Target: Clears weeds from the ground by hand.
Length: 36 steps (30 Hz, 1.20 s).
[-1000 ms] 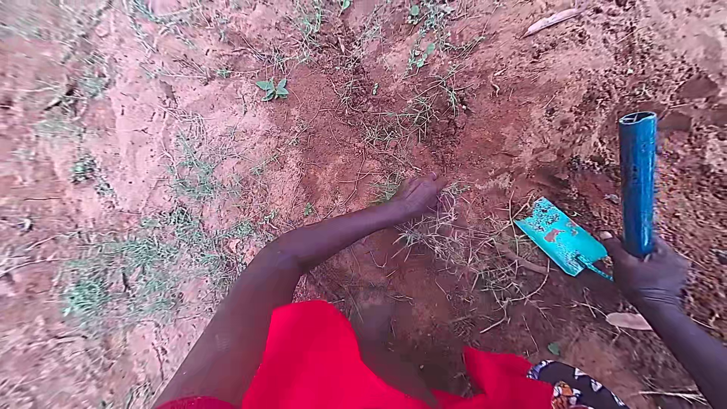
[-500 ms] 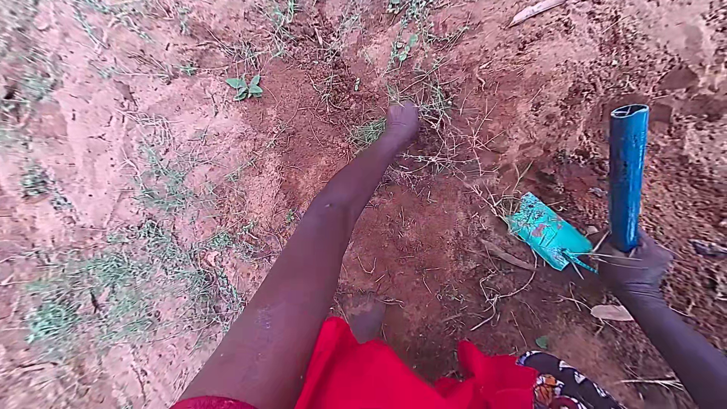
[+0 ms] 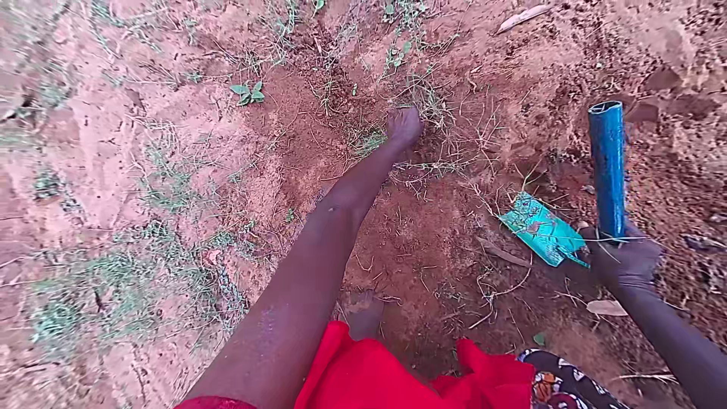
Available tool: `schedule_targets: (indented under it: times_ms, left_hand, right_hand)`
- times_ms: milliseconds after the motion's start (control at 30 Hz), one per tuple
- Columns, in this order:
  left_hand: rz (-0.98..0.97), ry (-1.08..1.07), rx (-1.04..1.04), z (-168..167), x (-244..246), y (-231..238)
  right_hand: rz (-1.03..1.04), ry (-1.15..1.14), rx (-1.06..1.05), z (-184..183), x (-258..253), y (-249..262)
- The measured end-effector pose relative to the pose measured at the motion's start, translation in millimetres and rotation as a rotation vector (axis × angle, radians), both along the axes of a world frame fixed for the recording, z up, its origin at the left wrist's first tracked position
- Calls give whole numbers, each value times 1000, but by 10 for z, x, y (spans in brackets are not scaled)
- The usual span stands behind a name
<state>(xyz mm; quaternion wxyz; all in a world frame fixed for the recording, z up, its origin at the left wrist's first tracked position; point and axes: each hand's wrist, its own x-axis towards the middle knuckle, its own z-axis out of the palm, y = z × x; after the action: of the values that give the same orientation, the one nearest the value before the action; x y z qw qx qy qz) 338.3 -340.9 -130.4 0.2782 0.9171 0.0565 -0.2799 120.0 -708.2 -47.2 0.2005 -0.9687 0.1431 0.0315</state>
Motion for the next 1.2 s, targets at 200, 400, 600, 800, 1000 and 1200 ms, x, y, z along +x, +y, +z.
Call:
schedule_targets:
  times_ms: [200,400,600,800,1000,1200]
  left_hand:
    - [-299,44,-53,269,-922,-314]
    - [-843,159,-183,415,-2090,-185]
    - [-615,-228,28,253,-796,39]
    - [-345,-190,313,-70,256,118]
    - [-41,-54,203,-37,326,39]
    - [-221,-81,190,119,221,117]
  right_hand:
    - [-23,81,-18,14,36,-25]
    - [-54,139,-14,38,43,-23]
    - [-42,84,-1,-22,31,-46]
    - [-7,18,9,-34,19,-30]
    - [-28,24,23,-21,6,-7]
    - [-42,36,-12,-36,13,-13]
